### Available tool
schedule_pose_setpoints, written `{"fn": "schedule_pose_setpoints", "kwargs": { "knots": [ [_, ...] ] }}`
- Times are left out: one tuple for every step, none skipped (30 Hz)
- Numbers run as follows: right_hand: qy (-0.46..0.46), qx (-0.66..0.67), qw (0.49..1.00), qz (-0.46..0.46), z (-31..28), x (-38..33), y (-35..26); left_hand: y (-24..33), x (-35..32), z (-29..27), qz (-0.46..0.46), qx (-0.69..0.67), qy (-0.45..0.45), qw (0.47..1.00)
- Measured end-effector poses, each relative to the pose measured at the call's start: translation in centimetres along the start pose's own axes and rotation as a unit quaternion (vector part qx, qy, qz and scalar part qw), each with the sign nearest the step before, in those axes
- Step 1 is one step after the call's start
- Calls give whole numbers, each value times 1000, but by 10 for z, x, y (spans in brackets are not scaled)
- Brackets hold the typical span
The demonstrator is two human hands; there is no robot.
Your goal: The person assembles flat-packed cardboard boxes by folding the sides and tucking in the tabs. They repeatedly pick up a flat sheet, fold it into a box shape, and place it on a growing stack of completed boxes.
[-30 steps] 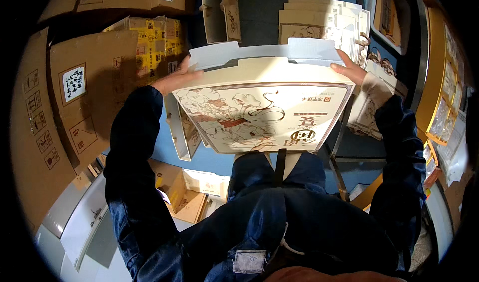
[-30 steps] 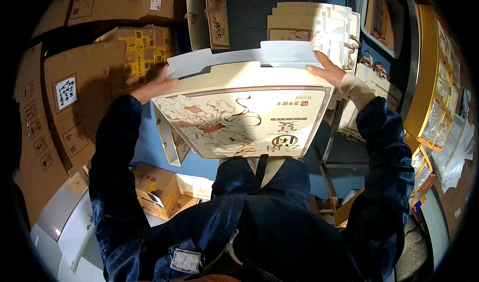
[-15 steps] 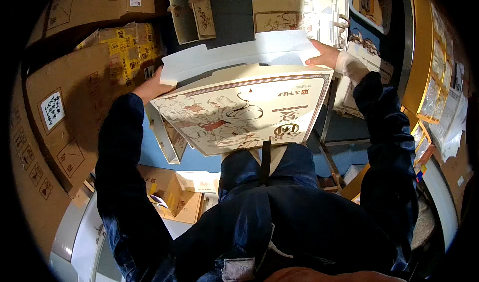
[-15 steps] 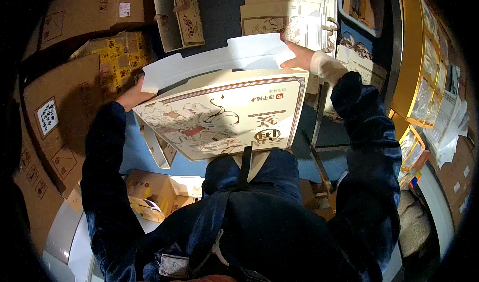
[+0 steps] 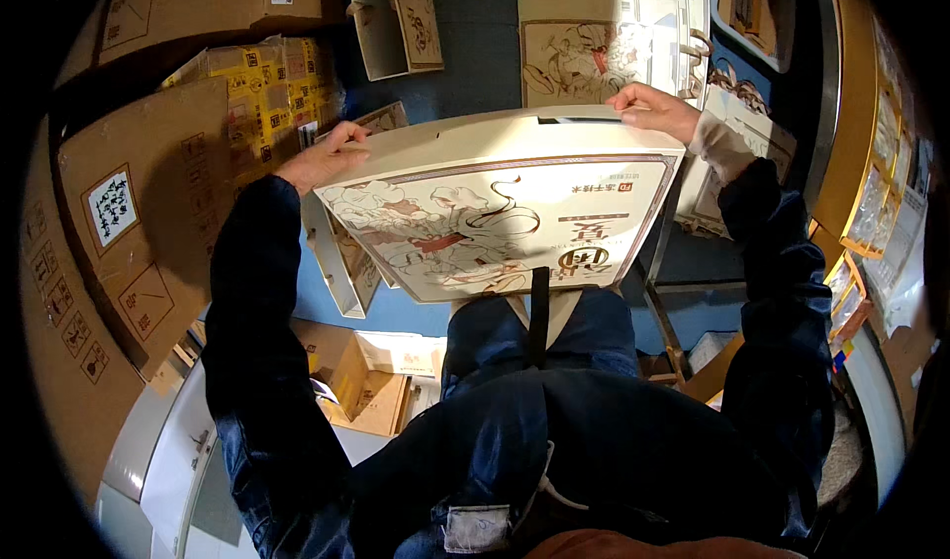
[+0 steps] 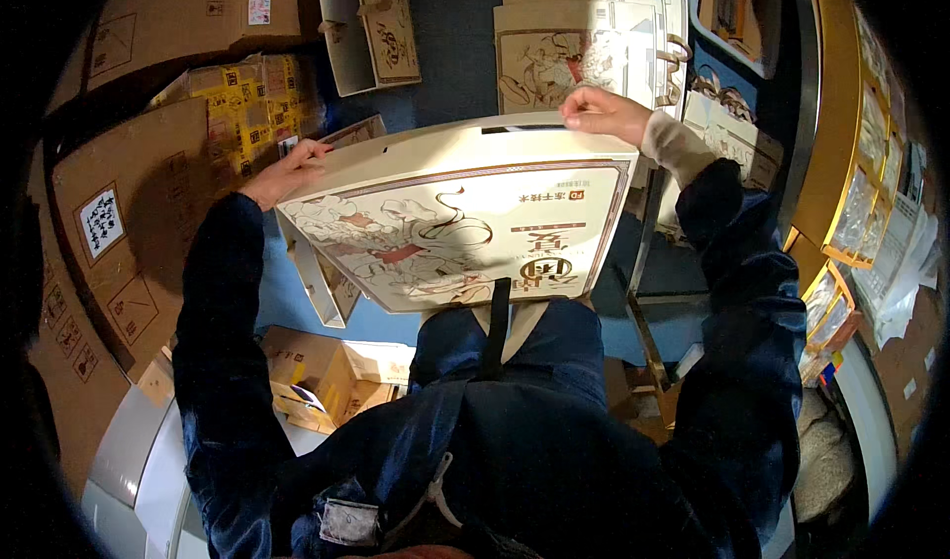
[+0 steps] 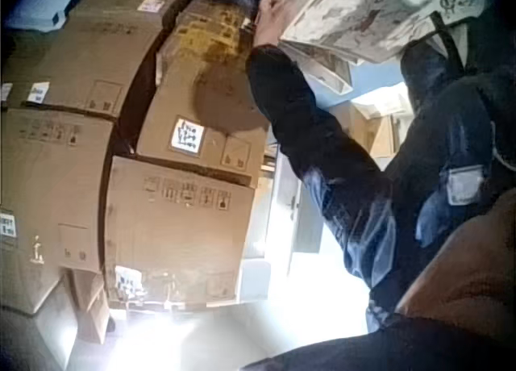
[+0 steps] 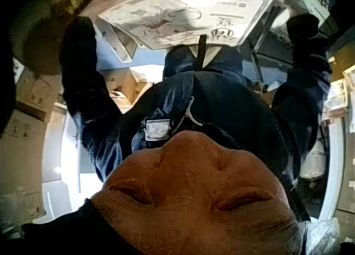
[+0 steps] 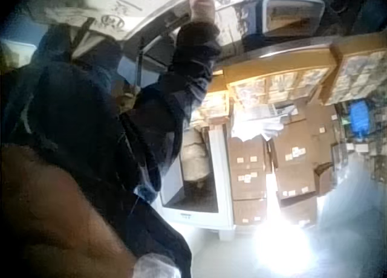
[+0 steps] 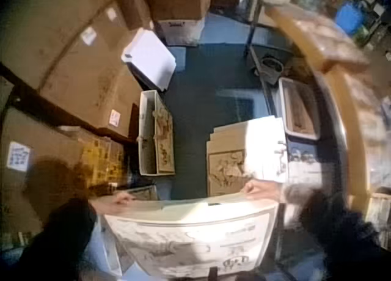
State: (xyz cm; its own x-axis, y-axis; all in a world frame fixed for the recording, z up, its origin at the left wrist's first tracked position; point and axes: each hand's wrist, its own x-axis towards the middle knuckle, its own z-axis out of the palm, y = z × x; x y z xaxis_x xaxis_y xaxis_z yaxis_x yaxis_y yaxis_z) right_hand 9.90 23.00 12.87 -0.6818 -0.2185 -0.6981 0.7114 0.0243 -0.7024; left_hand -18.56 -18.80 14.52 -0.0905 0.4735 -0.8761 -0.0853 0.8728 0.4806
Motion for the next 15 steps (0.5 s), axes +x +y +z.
{"fn": "schedule_pose_setpoints", "kwargs": {
  "knots": [
    [1,-101,995,16,-1,1,2,5,3,0,-10,3,-16,1000],
    [-12,-135,991,13,-1,7,-3,14,4,-1,-20,6,-29,999],
    [-47,-93,994,34,-4,5,-9,23,4,-1,-30,8,-42,999],
    [-58,-115,990,50,-3,7,-15,32,0,1,-35,48,-62,996],
    [-70,-138,986,63,-3,10,-22,28,0,-1,-40,79,-67,994],
    [-75,-139,986,58,-4,15,-19,21,8,-2,-42,113,-74,990],
    [-69,-176,981,50,-3,19,-17,16,12,-5,-44,147,-82,985],
    [-63,-210,975,45,-1,23,-14,23,13,4,-32,216,-57,974],
    [-56,-243,968,40,3,26,-9,25,16,13,-13,265,-34,963],
    [-3,-341,939,33,9,31,3,23,18,16,8,257,-13,966],
    [-7,-338,940,38,9,32,3,17,19,18,25,244,12,969],
    [14,-346,938,15,8,33,9,13,19,18,18,253,1,967],
    [35,-353,935,-8,8,34,15,7,21,14,2,214,19,977],
    [30,-332,943,13,11,34,11,7,20,15,-16,171,32,985],
    [26,-311,949,35,13,33,5,7,19,18,-34,128,46,990]
  ]
}}
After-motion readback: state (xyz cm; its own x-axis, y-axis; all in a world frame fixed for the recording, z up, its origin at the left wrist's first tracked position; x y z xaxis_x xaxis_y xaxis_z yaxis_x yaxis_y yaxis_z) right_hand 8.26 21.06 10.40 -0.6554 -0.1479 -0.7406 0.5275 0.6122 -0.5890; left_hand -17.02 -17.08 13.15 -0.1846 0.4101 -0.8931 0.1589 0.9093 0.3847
